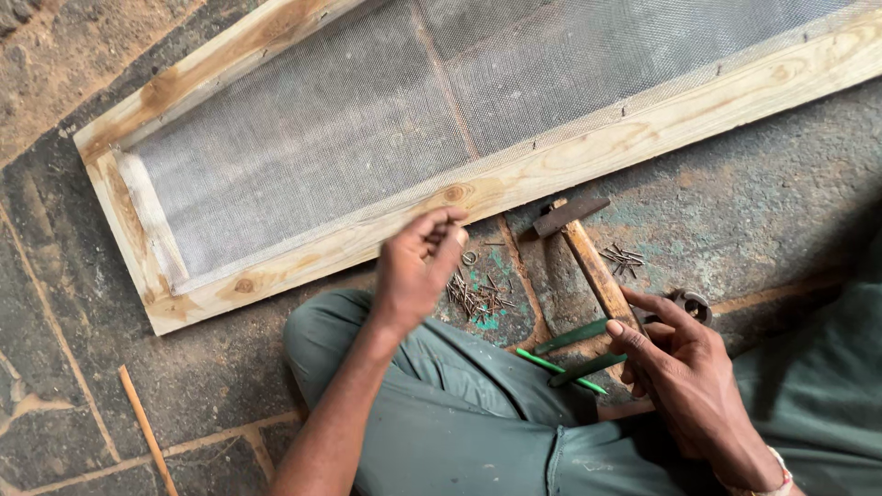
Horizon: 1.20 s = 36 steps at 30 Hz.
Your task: The person is attaching a metal mesh screen to a wooden frame using a hammer and nails. They sit on the floor, pick up nails, position them on the frame, and hammer them in to secure the screen.
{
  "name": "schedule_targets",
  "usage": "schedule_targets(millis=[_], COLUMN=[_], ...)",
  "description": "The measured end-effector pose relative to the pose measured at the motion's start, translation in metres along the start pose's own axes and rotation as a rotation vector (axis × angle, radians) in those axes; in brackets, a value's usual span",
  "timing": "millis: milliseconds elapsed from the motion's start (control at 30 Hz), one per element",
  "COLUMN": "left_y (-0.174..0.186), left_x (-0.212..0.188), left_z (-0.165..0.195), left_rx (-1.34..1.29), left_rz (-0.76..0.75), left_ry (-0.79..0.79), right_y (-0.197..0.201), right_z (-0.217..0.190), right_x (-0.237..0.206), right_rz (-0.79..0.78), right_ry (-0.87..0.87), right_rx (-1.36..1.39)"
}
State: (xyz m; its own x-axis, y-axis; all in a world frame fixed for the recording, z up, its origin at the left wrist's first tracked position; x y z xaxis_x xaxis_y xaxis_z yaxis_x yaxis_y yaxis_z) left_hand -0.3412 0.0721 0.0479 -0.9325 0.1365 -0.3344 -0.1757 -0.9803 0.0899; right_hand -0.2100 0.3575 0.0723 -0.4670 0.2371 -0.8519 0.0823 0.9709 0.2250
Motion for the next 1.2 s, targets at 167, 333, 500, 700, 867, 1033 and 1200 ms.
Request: schedule_targets(millis=[167, 333, 500, 700, 867, 1033, 1200], left_y=[-0.017, -0.038, -0.063, -0.101, -0.088, -0.065, 0.0], left_x=[-0.01, -0.018, -0.022, -0.041, -0.042, -0.028, 0.02], left_z=[0.029, 0.038, 0.03, 0.02, 0.025, 0.02, 0.017], left_rx=[-0.378, -0.514, -0.533, -0.644, -0.527, -0.409, -0.126], left_rz=[-0.066, -0.166, -0.238, -0.345, -0.301, -0.131, 0.183], left_ry=[0.03, 0.083, 0.101, 0.131, 0.066, 0.047, -0.056], right_y=[0.015, 0.026, -0.01, -0.058, -0.05, -0.041, -0.017], right_z=[0.003, -0.018, -0.08, -0.085, -0.086, -0.081, -0.071], right_x=[-0.011, -0.013, -0.063, -0.085, -0.09, -0.067, -0.048], right_rz=[-0.002, 0.106, 0.366, 0.251, 0.227, 0.268, 0.359], right_ry=[-0.001, 0.148, 1.062, 1.33, 1.329, 1.227, 1.011], right_rx=[-0.018, -0.287, -0.813, -0.969, -0.821, -0.89, -0.883])
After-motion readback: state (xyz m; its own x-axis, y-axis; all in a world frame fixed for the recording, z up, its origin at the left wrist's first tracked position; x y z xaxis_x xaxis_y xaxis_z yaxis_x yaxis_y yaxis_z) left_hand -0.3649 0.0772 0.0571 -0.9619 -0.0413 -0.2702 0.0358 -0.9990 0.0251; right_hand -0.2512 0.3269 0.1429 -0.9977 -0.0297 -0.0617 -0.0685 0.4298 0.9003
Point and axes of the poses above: each hand's wrist, its own x-axis towards the middle knuckle, its own y-axis out of the back of the hand, z = x × y, the point moved 8 cm from there along x, towards the middle knuckle
